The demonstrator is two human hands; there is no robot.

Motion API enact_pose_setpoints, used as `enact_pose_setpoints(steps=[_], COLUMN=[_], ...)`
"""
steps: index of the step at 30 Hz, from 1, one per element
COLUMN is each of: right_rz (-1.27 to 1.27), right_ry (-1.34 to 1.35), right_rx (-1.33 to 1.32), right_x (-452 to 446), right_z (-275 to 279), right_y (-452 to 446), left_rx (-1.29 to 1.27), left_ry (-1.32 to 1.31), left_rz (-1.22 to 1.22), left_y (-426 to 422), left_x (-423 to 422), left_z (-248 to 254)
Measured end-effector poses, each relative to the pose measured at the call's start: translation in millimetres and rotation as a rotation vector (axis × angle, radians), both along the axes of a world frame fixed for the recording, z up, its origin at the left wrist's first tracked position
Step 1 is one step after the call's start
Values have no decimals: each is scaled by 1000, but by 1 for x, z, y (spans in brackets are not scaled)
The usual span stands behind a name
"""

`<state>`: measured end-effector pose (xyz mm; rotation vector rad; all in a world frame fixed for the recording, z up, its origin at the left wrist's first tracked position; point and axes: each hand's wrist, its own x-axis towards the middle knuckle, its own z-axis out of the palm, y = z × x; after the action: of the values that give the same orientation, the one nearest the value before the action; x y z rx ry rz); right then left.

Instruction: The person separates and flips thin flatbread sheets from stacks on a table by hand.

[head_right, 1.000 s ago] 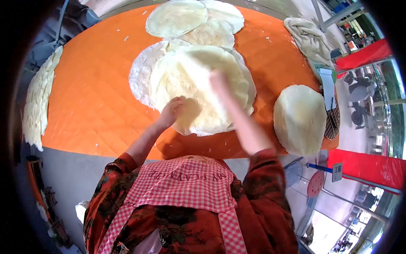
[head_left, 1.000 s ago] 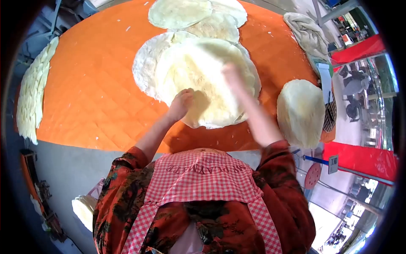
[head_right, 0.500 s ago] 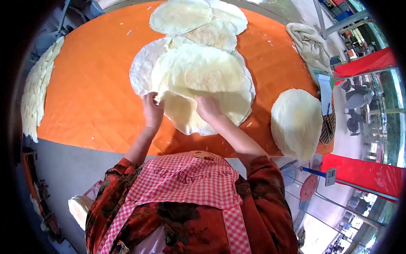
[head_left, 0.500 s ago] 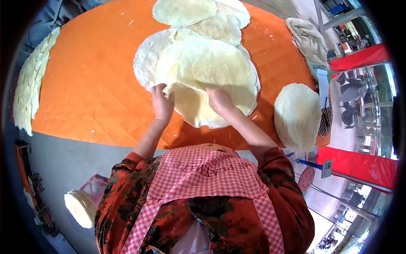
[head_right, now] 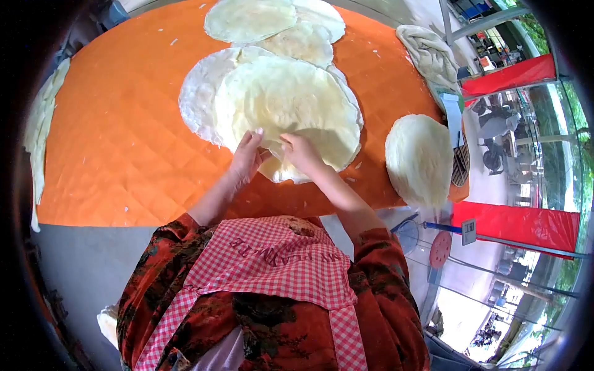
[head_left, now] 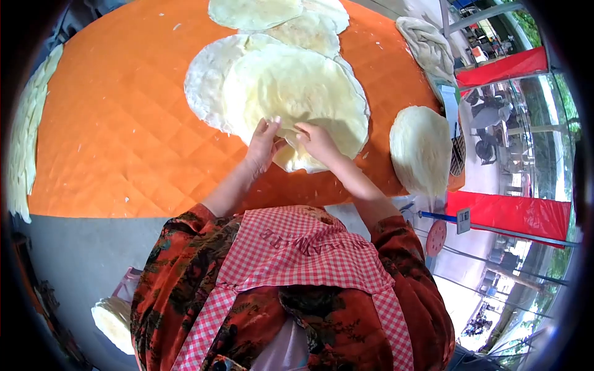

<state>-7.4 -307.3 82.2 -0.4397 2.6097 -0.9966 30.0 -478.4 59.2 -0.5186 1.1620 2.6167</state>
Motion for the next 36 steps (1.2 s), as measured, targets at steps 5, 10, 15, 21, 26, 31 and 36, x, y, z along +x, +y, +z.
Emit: enact_pose_setpoints(steps=[5, 10, 15, 21, 26, 31, 36], right_rz=[-36, -83, 236, 58, 32, 378, 83], right_ry=[85, 310, 505, 313, 636, 719, 335], right_rx=[152, 172, 18, 322, 318, 143, 260], right_x=[-72, -217, -201, -237, -306, -221, -78], right_z=[-11, 194, 231, 171, 323, 313, 74], right_y=[28, 124, 99, 116, 169, 109, 42], left_rx=[-434, -385, -335, -541, -550, -367, -246], left_ry=[-84, -192, -223, -243, -269, -232, -251], left_rz=[17, 41, 73, 82, 85, -107, 118], left_y=[17, 11, 18, 15, 17, 3, 11], left_x=[-7, -8, 1, 4, 0, 2, 5], left_z=[-33, -33, -16, -30, -35, -25, -25])
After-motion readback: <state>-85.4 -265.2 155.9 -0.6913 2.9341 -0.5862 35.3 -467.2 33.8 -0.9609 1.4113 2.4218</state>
